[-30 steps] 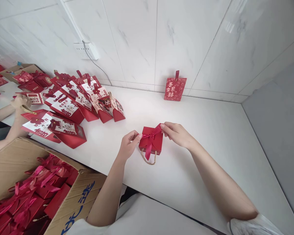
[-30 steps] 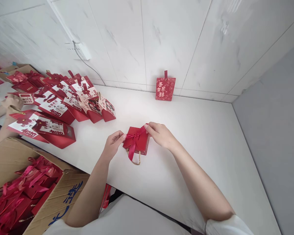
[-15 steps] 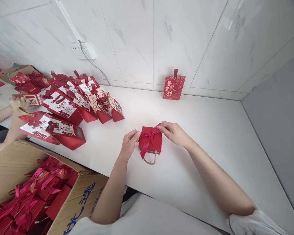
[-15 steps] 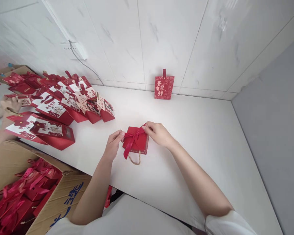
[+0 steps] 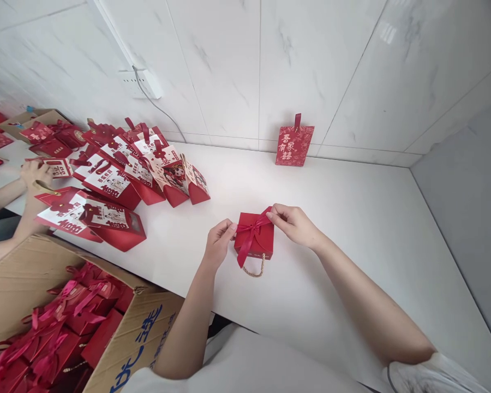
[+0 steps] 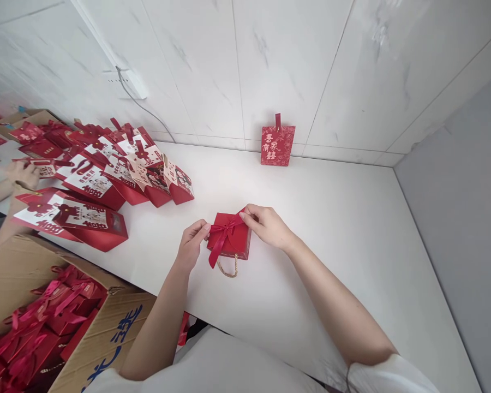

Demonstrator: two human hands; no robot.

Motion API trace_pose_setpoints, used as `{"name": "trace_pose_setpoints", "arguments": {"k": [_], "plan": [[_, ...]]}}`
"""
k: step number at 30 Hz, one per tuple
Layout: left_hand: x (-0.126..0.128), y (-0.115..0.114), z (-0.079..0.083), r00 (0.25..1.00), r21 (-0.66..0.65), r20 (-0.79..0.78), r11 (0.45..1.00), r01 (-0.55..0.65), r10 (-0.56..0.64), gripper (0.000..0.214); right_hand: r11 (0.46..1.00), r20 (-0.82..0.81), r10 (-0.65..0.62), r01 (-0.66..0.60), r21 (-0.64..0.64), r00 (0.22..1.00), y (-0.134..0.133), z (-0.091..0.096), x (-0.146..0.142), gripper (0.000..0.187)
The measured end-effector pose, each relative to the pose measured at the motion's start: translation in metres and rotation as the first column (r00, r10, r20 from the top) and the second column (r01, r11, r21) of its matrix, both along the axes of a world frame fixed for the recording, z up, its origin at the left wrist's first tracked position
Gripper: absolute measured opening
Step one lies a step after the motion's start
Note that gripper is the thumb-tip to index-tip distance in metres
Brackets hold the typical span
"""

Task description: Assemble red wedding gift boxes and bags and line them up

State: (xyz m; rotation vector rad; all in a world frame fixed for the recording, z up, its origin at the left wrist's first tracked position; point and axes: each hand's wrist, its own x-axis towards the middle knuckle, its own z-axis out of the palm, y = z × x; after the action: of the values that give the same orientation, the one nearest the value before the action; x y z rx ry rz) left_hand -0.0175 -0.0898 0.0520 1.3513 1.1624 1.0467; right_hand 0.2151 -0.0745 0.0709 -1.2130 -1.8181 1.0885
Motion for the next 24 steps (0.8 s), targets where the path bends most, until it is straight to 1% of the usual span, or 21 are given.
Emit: {"name": "trace_pose_setpoints", "arguments": {"k": [3,6,11,19,21,24], "plan": [[0.003,-0.001,-0.002,0.999,0.020,0.010,0.999,-0.032,0.032,0.038,0.995,0.009,0.020,-0.021,0.098,1.000,0.000,-0.003,0.000,0.040],[0.004,-0.002,-0.002,0.998,0.017,0.005,0.998,-0.055,0.055,0.038,0.987,0.011,-0.022,0.020,0.162,1.000,0.001,-0.008,-0.001,0.039],[0.004,-0.003,-0.002,0.998,-0.039,0.012,0.998,-0.058,0.058,0.038,0.970,0.050,-0.088,0.074,0.231,0.995,0.002,-0.019,-0.003,0.038],[0.004,0.001,-0.008,0.996,-0.086,0.065,0.994,-0.063,0.069,0.040,0.954,0.106,-0.102,0.067,0.293,0.989,0.005,-0.027,-0.004,0.036],[0.005,0.001,-0.005,0.995,-0.088,0.078,0.994,-0.063,0.070,0.039,0.951,0.113,-0.107,0.069,0.302,0.988,0.005,-0.026,-0.003,0.036],[0.004,-0.002,0.006,0.995,-0.053,0.071,0.997,-0.064,0.067,0.038,0.949,0.096,-0.105,0.071,0.308,0.990,0.004,-0.020,-0.002,0.035]]}}
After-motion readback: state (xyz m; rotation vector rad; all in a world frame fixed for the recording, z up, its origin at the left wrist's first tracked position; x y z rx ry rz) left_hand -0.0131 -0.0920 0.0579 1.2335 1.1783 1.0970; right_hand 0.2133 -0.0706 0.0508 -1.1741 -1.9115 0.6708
